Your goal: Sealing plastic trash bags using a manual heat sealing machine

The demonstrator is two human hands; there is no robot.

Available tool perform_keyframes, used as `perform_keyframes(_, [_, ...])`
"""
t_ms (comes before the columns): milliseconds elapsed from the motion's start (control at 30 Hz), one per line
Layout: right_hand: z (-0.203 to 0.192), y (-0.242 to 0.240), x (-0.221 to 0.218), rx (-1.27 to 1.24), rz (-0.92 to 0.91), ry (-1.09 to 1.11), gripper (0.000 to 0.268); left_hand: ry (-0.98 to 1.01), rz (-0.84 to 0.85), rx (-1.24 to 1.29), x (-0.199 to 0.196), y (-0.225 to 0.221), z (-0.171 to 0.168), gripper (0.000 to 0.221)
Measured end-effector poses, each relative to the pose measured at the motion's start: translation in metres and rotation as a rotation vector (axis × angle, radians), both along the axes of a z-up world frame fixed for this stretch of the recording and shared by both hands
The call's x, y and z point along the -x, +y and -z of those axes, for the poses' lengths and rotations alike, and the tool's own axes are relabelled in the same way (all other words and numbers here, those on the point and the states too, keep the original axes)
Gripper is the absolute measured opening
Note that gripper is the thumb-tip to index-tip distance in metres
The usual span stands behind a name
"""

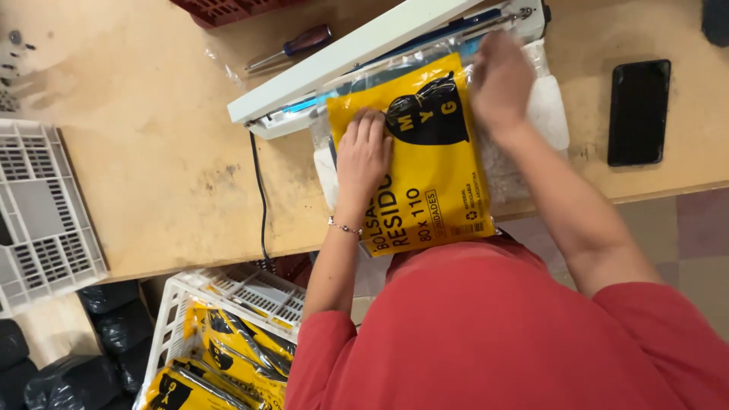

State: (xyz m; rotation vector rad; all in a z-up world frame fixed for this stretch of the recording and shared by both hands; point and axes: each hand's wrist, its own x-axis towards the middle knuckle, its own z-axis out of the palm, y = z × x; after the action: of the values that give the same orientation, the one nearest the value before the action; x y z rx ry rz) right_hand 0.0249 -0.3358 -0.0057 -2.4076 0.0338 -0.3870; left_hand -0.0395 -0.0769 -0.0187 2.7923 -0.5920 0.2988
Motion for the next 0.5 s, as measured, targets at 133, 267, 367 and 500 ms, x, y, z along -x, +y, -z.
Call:
perform_keyframes(133, [0.023, 0.069, 0.048, 0.589, -0.414, -0.016, 0.011, 0.027, -0.048, -0.084, 0.001, -0.006, 0.019, 0.050])
perform_keyframes(267, [0.027, 0.070, 0.045, 0.454, -0.651, -0.130, 0.076, 0.139, -0.059, -0.154, -0.004, 0.009, 0.013, 0.073])
perform_keyframes(367, [0.016, 0.059, 0.039, 0.505, -0.639, 0.092, 0.090, 0.188, -0.085, -0.167, -0.003, 0.035, 0.014, 0.093])
perform_keyframes(500, [-0.015, 0.038, 0.016, 0.476, -0.621, 0.323, 0.082, 0.335, -0.183, -0.161, -0.010, 0.058, 0.036, 0.117])
